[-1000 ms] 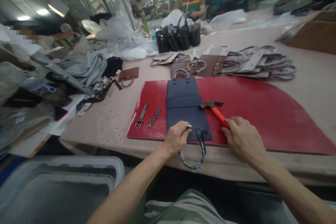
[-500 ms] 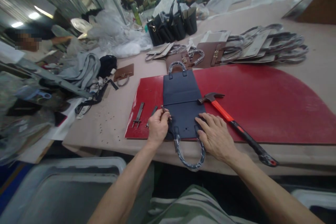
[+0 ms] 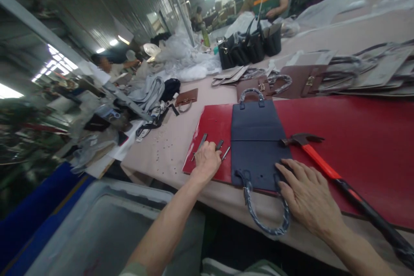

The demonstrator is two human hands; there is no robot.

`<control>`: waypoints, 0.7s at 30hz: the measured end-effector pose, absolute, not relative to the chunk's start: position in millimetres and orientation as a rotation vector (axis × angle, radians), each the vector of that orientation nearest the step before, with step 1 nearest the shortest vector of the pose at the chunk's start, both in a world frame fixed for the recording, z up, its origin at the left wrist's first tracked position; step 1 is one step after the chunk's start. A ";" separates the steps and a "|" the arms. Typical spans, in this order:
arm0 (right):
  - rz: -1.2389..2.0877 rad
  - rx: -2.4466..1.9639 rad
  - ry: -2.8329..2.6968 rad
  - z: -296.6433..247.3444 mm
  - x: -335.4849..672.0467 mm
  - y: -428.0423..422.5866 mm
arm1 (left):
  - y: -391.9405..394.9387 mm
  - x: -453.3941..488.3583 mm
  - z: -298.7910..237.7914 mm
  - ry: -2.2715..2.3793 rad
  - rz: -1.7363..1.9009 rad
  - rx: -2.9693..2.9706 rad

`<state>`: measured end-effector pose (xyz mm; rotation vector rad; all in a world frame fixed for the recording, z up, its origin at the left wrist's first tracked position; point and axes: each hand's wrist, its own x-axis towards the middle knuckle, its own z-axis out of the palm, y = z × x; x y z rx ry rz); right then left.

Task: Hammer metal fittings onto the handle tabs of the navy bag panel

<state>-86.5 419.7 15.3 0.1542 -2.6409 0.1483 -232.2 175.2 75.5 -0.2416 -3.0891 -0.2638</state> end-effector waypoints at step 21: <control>0.145 0.105 -2.684 17.9 -85.5 415.9 | 164.2 -236.6 83.1 -2.451 -2.708 0.203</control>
